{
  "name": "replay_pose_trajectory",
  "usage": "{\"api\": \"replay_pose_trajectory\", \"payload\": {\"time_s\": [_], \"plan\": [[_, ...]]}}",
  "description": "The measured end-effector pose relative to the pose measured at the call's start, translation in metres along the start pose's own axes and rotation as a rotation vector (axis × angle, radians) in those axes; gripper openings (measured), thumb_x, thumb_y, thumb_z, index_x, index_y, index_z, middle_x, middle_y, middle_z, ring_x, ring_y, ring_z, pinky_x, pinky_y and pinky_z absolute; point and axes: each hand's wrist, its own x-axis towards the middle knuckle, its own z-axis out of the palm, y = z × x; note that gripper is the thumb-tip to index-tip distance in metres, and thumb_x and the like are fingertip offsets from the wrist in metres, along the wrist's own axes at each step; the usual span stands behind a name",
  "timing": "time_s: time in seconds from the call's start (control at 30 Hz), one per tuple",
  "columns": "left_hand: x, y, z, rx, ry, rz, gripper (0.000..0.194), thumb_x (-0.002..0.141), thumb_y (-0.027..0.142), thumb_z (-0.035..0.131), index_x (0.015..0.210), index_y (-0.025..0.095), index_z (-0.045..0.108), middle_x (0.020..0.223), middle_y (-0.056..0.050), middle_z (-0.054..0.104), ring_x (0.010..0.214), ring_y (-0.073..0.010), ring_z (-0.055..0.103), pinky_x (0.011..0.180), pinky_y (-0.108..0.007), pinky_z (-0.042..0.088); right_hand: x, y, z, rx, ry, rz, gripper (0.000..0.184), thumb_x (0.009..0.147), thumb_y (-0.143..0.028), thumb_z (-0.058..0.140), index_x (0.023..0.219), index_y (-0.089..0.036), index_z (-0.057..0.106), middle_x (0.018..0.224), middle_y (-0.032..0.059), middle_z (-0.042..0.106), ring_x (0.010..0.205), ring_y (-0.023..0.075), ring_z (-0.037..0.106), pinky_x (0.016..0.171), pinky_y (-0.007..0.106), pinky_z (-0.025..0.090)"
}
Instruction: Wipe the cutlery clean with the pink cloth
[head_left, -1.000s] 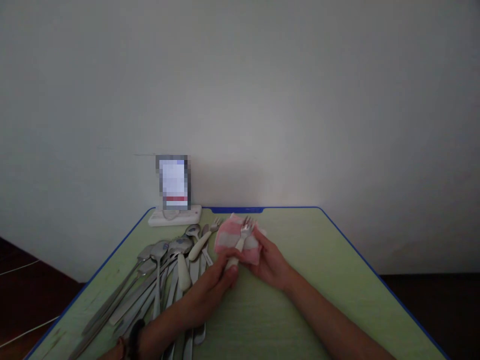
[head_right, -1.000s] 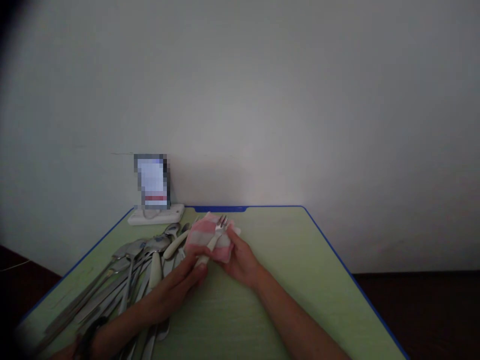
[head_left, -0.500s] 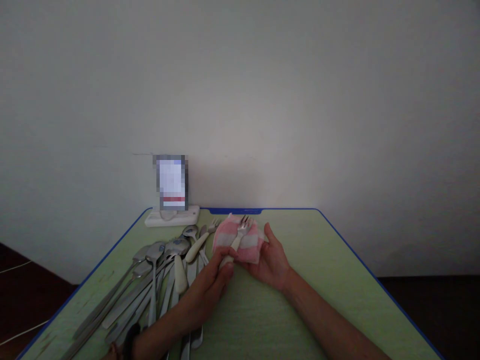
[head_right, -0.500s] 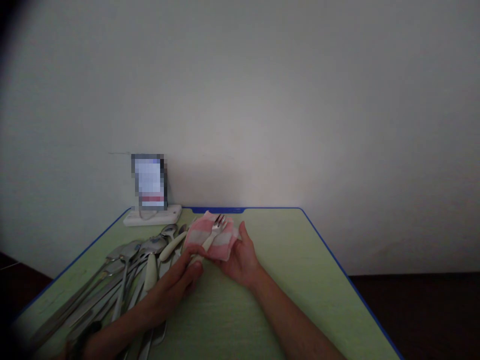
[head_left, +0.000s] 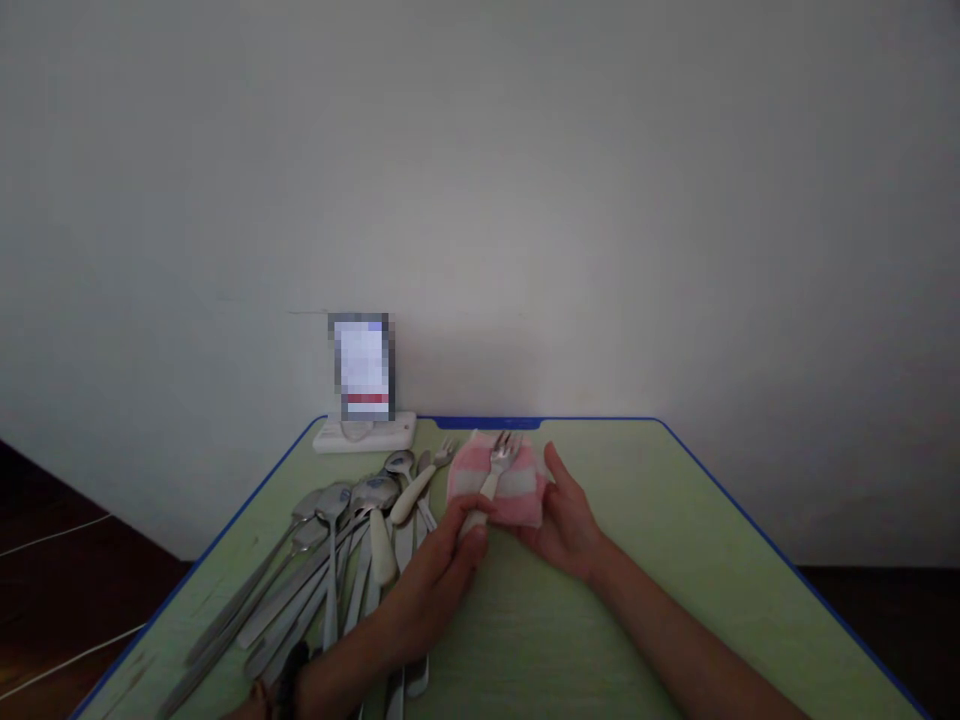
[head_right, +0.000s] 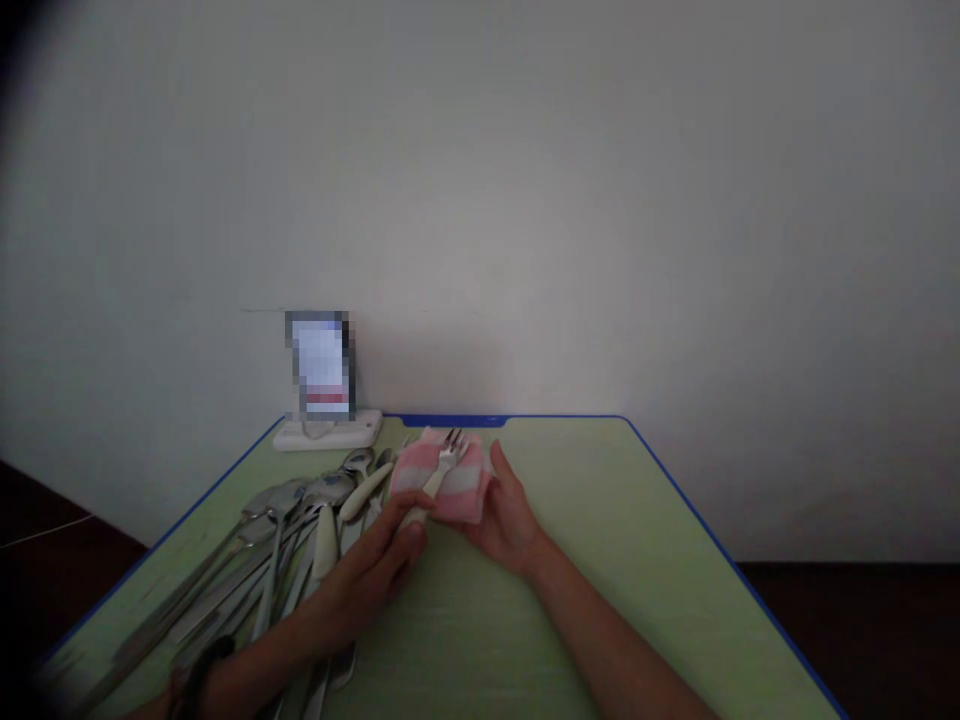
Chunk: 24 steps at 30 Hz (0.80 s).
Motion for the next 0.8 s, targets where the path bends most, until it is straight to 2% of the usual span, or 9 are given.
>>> {"api": "replay_pose_trajectory", "payload": {"time_s": [0.07, 0.2, 0.27, 0.4, 0.5, 0.63, 0.8], "plan": [[0.000, 0.003, 0.000, 0.033, 0.023, 0.005, 0.036, 0.094, 0.042, 0.031, 0.122, 0.021, 0.037, 0.065, 0.007, 0.033, 0.057, -0.0117, 0.033, 0.053, -0.022, 0.030, 0.000, 0.001, -0.001, -0.007, 0.003, -0.019, 0.063, 0.085, -0.062, 0.031, 0.109, -0.011, 0.060, 0.095, 0.0121, 0.069, 0.093, 0.0223, 0.062, 0.088, 0.039, 0.044], [0.001, 0.006, 0.000, 0.091, 0.042, -0.036, 0.035, 0.093, 0.041, 0.032, 0.122, 0.020, 0.037, 0.067, 0.006, 0.035, 0.062, -0.0129, 0.037, 0.057, -0.024, 0.032, 0.000, -0.004, -0.009, 0.092, 0.112, -0.182, 0.058, 0.084, -0.061, 0.032, 0.106, -0.015, 0.061, 0.092, 0.0086, 0.070, 0.089, 0.0207, 0.062, 0.085, 0.036, 0.046], [0.000, 0.004, 0.001, 0.073, 0.032, -0.048, 0.036, 0.094, 0.041, 0.031, 0.122, 0.020, 0.037, 0.067, 0.006, 0.035, 0.060, -0.0126, 0.036, 0.056, -0.024, 0.031, 0.000, -0.008, -0.012, 0.131, 0.136, -0.214, 0.053, 0.085, -0.059, 0.034, 0.105, -0.017, 0.061, 0.093, 0.0071, 0.070, 0.089, 0.0203, 0.062, 0.085, 0.036, 0.046], [0.000, -0.004, 0.002, -0.002, 0.023, -0.023, 0.037, 0.093, 0.042, 0.034, 0.125, 0.021, 0.035, 0.067, 0.006, 0.035, 0.060, -0.0120, 0.036, 0.055, -0.023, 0.031, -0.001, -0.011, -0.008, 0.088, 0.085, -0.176, 0.034, 0.086, -0.040, 0.040, 0.103, -0.019, 0.062, 0.098, 0.0043, 0.069, 0.092, 0.0184, 0.062, 0.087, 0.035, 0.046], [0.001, -0.008, 0.001, -0.032, 0.018, -0.024, 0.037, 0.093, 0.043, 0.035, 0.124, 0.023, 0.035, 0.068, 0.006, 0.036, 0.062, -0.0121, 0.037, 0.057, -0.022, 0.032, 0.000, -0.009, -0.004, 0.028, 0.052, -0.161, 0.029, 0.083, -0.026, 0.042, 0.101, -0.019, 0.063, 0.098, 0.0030, 0.069, 0.091, 0.0173, 0.062, 0.088, 0.034, 0.045], [0.000, -0.006, 0.000, -0.048, 0.015, -0.015, 0.035, 0.093, 0.043, 0.034, 0.123, 0.023, 0.035, 0.070, 0.005, 0.037, 0.064, -0.0121, 0.038, 0.059, -0.023, 0.034, 0.004, -0.002, -0.010, -0.018, 0.086, -0.087, 0.025, 0.078, -0.022, 0.043, 0.087, -0.016, 0.066, 0.086, 0.0048, 0.070, 0.086, 0.0177, 0.062, 0.086, 0.033, 0.046], [-0.001, 0.002, -0.001, 0.032, -0.020, -0.026, 0.035, 0.094, 0.042, 0.032, 0.122, 0.021, 0.037, 0.069, 0.005, 0.037, 0.063, -0.0123, 0.039, 0.058, -0.023, 0.033, 0.006, 0.002, -0.016, -0.032, 0.125, -0.216, 0.015, 0.074, -0.012, 0.050, 0.068, -0.016, 0.062, 0.064, -0.0012, 0.063, 0.060, 0.0113, 0.055, 0.070, 0.025, 0.047]]}}
